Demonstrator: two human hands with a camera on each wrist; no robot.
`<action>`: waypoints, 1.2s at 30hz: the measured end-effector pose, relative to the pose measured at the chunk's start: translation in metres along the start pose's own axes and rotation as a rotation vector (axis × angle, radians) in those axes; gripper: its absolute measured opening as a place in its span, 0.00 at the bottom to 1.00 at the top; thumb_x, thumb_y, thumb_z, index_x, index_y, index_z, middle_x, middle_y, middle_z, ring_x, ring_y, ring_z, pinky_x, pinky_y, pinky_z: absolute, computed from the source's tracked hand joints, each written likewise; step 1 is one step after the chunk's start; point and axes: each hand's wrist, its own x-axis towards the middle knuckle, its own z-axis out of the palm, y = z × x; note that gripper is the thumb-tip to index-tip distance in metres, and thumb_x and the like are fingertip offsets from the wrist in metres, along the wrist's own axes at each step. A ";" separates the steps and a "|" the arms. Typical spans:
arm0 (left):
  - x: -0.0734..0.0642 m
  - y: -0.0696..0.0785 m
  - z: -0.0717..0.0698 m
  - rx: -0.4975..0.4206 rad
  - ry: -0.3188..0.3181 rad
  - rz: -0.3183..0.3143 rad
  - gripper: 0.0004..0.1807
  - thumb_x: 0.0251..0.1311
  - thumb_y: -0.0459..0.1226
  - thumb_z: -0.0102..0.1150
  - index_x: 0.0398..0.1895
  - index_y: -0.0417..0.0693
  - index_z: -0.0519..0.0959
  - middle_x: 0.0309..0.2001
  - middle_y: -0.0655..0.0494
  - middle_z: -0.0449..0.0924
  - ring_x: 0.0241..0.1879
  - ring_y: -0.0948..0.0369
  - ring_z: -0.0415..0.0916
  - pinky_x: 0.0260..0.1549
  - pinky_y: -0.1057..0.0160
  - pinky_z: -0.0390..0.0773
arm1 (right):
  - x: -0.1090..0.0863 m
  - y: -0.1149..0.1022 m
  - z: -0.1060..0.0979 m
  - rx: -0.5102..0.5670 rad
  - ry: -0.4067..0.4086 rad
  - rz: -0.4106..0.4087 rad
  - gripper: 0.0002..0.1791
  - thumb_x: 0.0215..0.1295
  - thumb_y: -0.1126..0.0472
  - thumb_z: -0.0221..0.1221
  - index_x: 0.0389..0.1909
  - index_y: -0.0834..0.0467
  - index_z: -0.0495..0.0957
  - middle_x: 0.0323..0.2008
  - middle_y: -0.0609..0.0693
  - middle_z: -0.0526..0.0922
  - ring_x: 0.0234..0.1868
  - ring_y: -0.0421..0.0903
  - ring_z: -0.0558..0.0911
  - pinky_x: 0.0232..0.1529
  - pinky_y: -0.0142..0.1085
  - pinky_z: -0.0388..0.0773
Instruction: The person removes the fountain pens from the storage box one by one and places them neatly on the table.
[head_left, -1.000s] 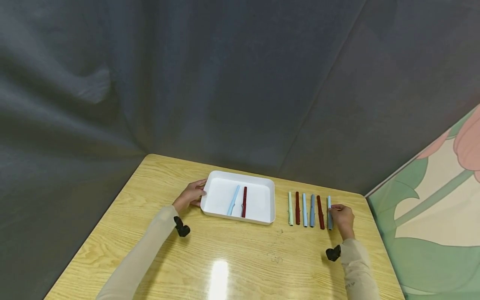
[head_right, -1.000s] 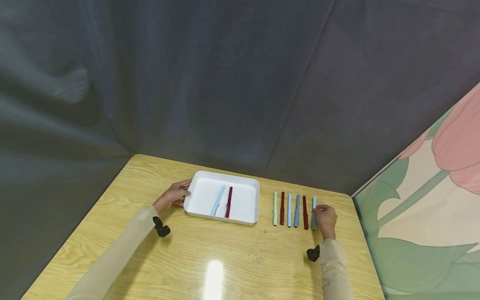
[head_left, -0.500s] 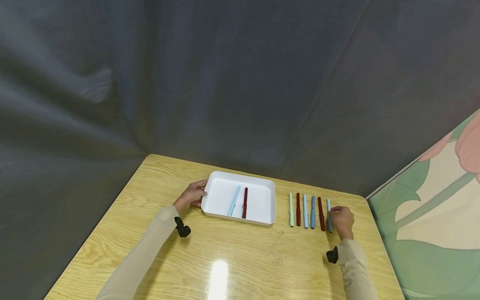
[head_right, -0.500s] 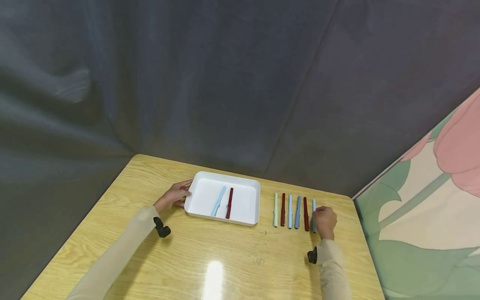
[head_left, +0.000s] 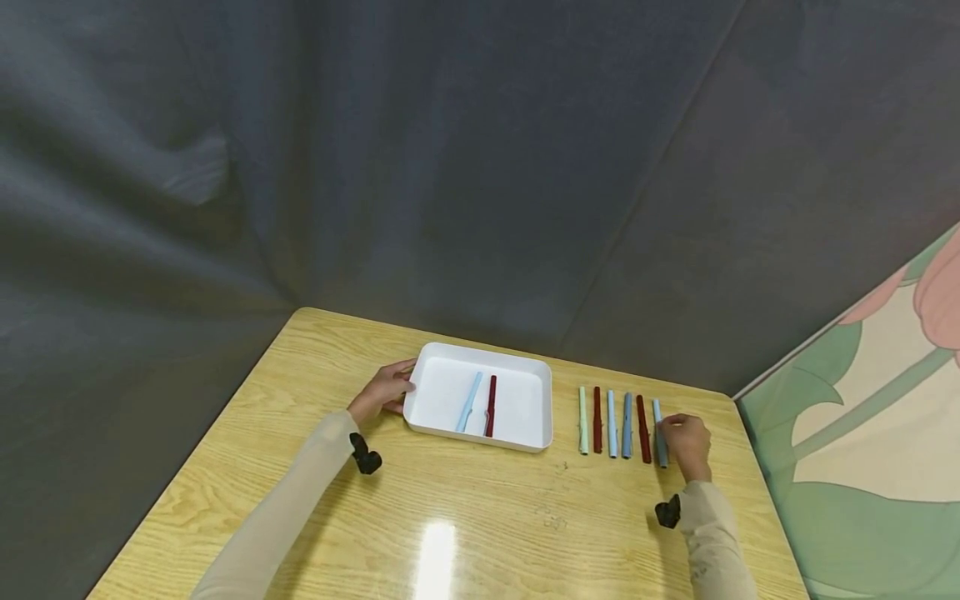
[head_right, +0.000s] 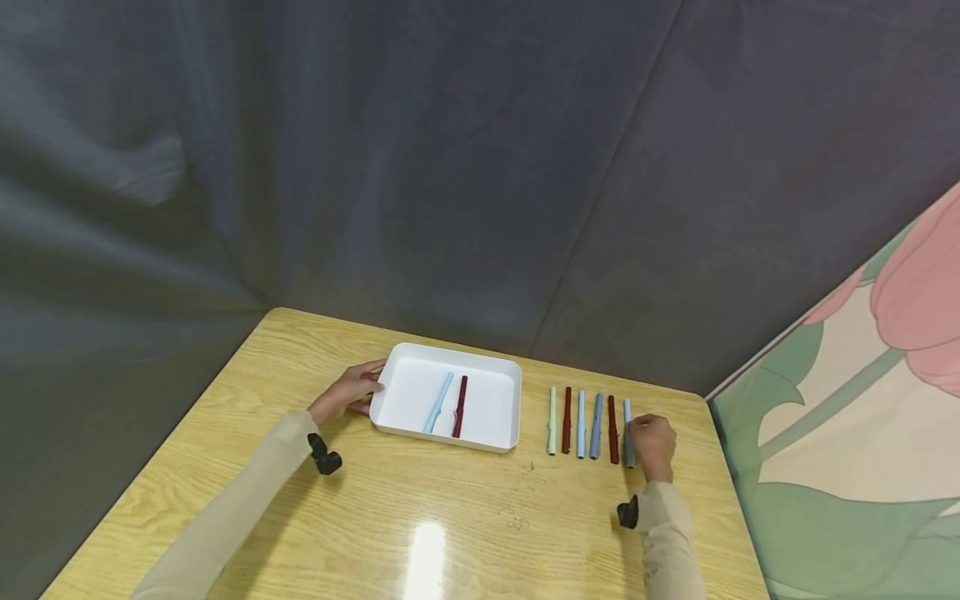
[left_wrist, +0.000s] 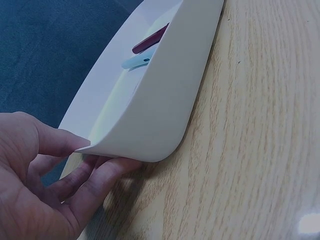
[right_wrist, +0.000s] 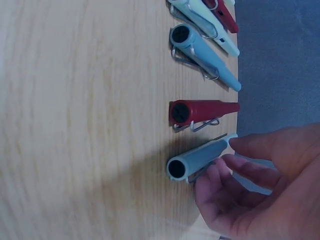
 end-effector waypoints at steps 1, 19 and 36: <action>0.000 0.000 0.000 0.001 0.001 -0.002 0.37 0.73 0.27 0.50 0.84 0.51 0.59 0.71 0.33 0.71 0.53 0.44 0.84 0.35 0.54 0.90 | 0.000 0.000 0.000 -0.006 0.005 0.000 0.21 0.74 0.60 0.56 0.51 0.76 0.81 0.46 0.74 0.84 0.31 0.58 0.82 0.27 0.45 0.77; 0.002 0.000 0.000 0.011 0.001 -0.009 0.37 0.73 0.28 0.51 0.84 0.51 0.59 0.73 0.34 0.69 0.54 0.43 0.84 0.35 0.54 0.90 | 0.010 -0.066 0.019 0.205 0.127 -0.171 0.13 0.75 0.64 0.58 0.47 0.71 0.82 0.46 0.70 0.85 0.26 0.32 0.74 0.25 0.26 0.71; -0.002 0.006 0.000 0.016 0.039 0.006 0.39 0.69 0.26 0.50 0.83 0.48 0.59 0.71 0.32 0.70 0.56 0.41 0.82 0.34 0.54 0.90 | 0.005 -0.123 0.071 0.316 -0.071 -0.307 0.17 0.79 0.63 0.54 0.57 0.71 0.80 0.49 0.67 0.83 0.43 0.63 0.84 0.32 0.35 0.82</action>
